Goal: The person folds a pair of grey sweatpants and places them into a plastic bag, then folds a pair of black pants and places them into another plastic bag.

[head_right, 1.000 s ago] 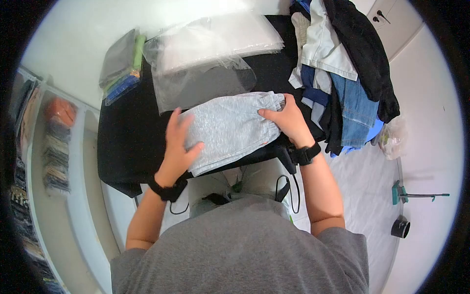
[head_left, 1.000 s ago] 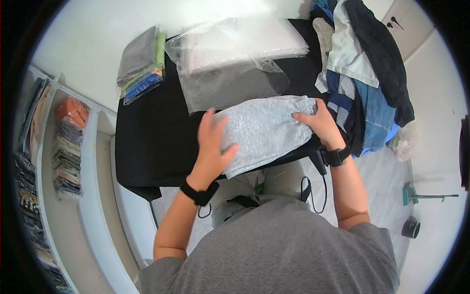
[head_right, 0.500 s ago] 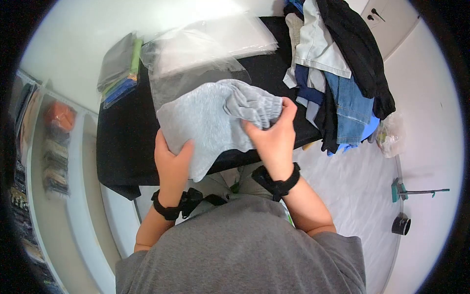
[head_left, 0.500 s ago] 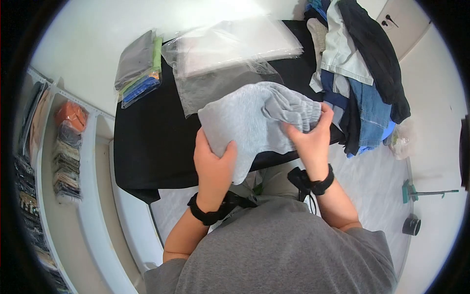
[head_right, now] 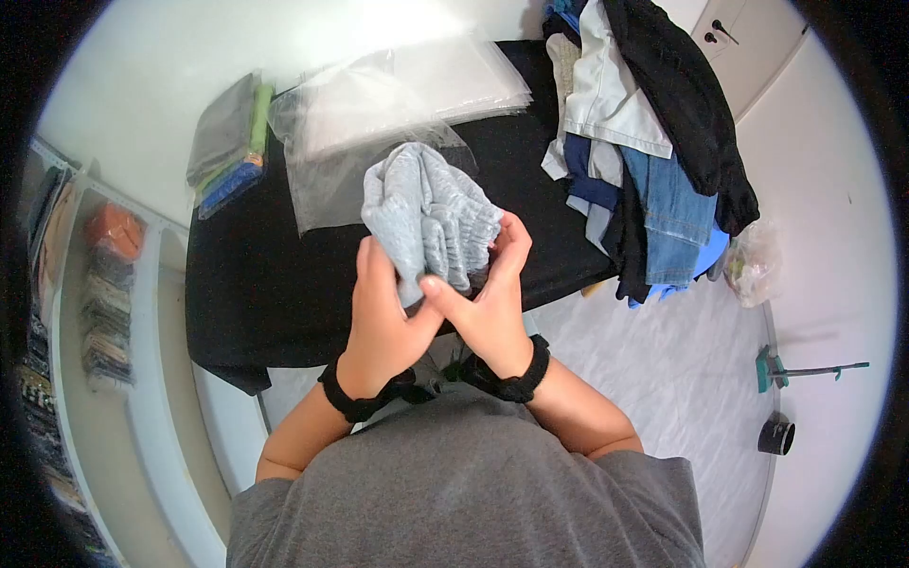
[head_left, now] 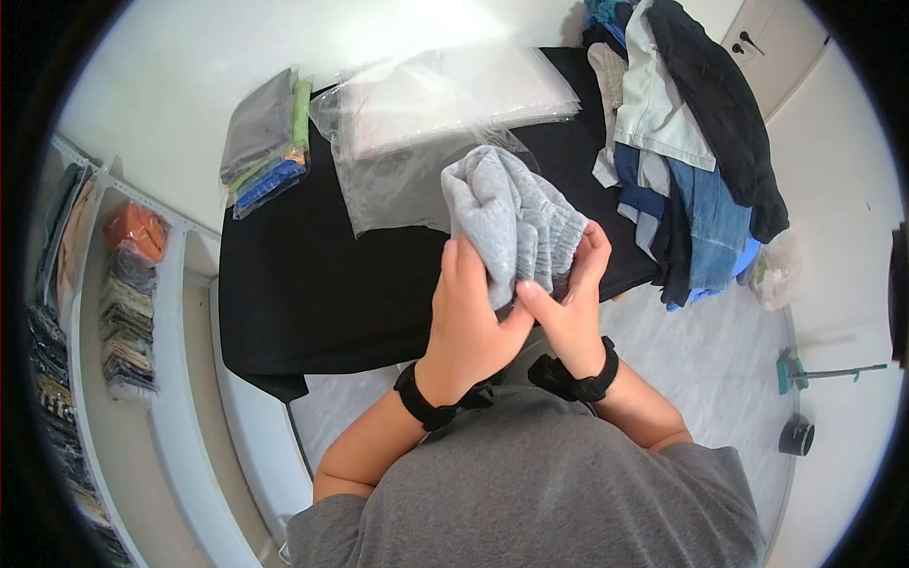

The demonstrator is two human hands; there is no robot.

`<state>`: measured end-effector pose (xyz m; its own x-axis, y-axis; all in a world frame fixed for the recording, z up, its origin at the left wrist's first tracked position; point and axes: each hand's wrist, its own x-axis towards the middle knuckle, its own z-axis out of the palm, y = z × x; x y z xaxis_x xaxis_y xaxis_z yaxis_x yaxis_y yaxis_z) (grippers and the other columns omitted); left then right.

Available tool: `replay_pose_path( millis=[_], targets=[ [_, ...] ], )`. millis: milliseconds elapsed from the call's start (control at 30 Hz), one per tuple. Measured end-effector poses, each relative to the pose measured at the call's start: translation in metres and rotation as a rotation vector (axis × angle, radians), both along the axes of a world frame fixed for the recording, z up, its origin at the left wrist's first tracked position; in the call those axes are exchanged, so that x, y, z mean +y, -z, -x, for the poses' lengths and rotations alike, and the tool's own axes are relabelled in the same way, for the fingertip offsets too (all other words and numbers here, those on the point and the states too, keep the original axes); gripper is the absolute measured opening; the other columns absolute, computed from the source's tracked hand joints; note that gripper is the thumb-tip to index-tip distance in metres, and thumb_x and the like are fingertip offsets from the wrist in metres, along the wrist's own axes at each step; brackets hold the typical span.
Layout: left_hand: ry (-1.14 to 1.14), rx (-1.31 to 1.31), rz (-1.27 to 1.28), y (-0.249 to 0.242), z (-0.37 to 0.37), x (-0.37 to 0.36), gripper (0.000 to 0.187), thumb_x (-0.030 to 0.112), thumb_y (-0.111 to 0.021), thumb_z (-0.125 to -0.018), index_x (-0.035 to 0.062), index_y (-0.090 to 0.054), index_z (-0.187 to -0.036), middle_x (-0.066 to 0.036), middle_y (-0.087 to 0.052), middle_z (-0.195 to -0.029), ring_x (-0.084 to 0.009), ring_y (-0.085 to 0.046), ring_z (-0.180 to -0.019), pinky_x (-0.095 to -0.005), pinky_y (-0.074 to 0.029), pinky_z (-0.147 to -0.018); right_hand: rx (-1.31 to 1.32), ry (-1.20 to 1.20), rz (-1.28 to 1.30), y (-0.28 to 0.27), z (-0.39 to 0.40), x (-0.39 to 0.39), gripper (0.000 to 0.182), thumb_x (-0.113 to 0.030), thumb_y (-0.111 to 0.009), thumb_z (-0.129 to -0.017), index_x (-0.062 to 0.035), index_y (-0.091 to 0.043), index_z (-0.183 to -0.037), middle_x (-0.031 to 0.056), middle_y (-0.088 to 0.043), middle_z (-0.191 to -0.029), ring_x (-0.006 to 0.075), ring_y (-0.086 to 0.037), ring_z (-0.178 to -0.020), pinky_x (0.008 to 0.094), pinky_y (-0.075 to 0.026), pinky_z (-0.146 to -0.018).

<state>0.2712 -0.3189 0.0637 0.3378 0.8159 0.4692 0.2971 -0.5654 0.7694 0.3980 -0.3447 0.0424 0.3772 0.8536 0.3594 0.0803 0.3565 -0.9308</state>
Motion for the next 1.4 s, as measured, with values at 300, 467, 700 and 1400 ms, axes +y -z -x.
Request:
replay_pose_path(
  millis=[300,467,700,1400],
  targets=[
    [0.247,0.213,-0.176,-0.001,0.01,-0.008,0.087,0.012,-0.068,-0.064,-0.011,-0.025,-0.136,-0.028,-0.032,-0.132,-0.043,-0.036,-0.116,-0.0483,-0.03,-0.1,0.09,-0.106,0.03,-0.003,-0.013,0.001,0.119,-0.024,-0.084,-0.063,-0.0032,0.0,-0.144,0.018,-0.029,-0.138,0.0257,-0.035,-0.127,0.0361,-0.028,-0.106],
    [0.358,0.174,-0.182,-0.006,0.021,0.005,0.063,0.013,-0.065,-0.073,-0.0052,-0.042,-0.128,-0.026,-0.037,-0.133,-0.0399,-0.038,-0.12,-0.0432,-0.031,-0.102,0.405,-0.109,0.14,0.006,-0.022,0.008,0.081,-0.002,-0.066,-0.074,-0.0004,-0.02,-0.141,0.0131,-0.042,-0.131,0.0214,-0.043,-0.121,0.0335,-0.033,-0.103],
    [-0.33,0.724,-0.474,0.012,0.068,0.087,0.033,0.007,-0.058,-0.079,0.0105,-0.063,-0.111,-0.027,-0.039,-0.134,-0.0428,-0.037,-0.124,-0.0465,-0.038,-0.097,0.597,-0.383,0.294,-0.002,-0.033,0.0,0.069,-0.006,-0.062,-0.077,0.0009,-0.028,-0.137,0.0132,-0.046,-0.129,0.0218,-0.047,-0.118,0.0341,-0.036,-0.101],
    [0.047,0.452,-0.493,-0.028,0.056,0.042,0.055,-0.008,-0.043,-0.077,-0.0033,-0.041,-0.132,-0.018,-0.041,-0.138,-0.0324,-0.038,-0.129,-0.0412,-0.032,-0.106,0.47,-0.602,0.333,-0.026,-0.045,0.058,0.051,-0.015,-0.059,-0.081,0.0013,-0.044,-0.127,0.009,-0.059,-0.112,0.0173,-0.059,-0.097,0.0313,-0.046,-0.089]
  ],
)
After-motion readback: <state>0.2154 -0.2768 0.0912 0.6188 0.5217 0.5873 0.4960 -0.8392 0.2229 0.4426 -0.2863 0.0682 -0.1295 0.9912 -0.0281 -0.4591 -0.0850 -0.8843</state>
